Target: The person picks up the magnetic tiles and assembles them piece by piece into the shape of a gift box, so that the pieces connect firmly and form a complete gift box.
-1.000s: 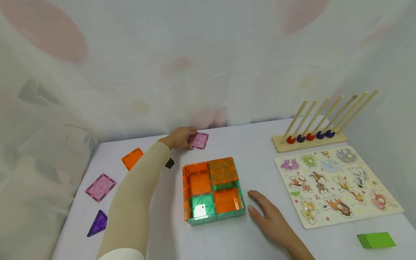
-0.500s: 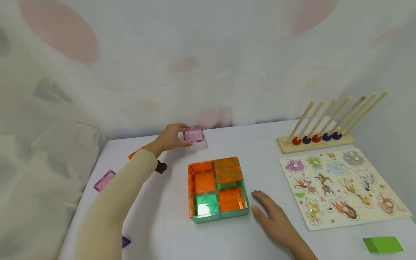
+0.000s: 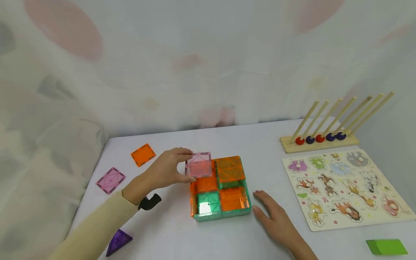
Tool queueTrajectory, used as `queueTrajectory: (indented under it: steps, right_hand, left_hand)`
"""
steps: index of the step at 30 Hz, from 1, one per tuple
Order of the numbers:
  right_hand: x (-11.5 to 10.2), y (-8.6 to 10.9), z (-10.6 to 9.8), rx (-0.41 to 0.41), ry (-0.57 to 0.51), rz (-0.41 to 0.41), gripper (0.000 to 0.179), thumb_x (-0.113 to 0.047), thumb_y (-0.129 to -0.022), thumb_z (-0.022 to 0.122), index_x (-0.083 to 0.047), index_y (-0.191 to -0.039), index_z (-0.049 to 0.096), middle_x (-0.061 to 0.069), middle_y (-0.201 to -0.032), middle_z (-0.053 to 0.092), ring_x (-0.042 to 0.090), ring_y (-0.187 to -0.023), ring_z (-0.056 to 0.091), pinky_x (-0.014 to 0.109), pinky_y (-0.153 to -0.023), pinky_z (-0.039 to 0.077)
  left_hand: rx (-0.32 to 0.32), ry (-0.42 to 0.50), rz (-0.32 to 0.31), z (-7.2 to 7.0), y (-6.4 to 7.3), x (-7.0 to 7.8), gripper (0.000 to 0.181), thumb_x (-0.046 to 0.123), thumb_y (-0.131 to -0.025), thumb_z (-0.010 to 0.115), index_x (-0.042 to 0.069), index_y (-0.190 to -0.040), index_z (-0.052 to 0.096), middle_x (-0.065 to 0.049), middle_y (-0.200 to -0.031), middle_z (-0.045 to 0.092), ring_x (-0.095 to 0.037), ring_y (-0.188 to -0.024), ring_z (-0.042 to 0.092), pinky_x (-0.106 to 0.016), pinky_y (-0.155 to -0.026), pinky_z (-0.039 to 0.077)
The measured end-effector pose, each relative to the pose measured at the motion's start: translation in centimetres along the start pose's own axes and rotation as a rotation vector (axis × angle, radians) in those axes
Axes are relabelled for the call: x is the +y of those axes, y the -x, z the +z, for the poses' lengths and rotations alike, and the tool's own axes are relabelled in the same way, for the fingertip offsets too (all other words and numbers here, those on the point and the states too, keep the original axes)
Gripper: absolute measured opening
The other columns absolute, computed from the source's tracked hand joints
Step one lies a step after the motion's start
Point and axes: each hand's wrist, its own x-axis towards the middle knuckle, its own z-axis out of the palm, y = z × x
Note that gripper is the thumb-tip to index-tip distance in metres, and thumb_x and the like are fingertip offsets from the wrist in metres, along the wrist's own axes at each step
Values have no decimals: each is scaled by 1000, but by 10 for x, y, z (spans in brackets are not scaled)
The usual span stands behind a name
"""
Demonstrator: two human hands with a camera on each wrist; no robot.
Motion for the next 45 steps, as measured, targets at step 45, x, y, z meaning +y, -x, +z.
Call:
queueTrajectory:
  steps: [45]
  right_hand:
    - [-2, 0, -1, -19, 20, -15, 50, -43, -97, 52, -14, -138, 49, 11, -147, 45, 37, -139, 36, 60, -110, 28]
  left_hand:
    - [96, 209, -77, 55, 13, -12, 76, 45, -81, 74, 7, -141, 48, -9, -146, 47, -29, -133, 46, -48, -105, 43]
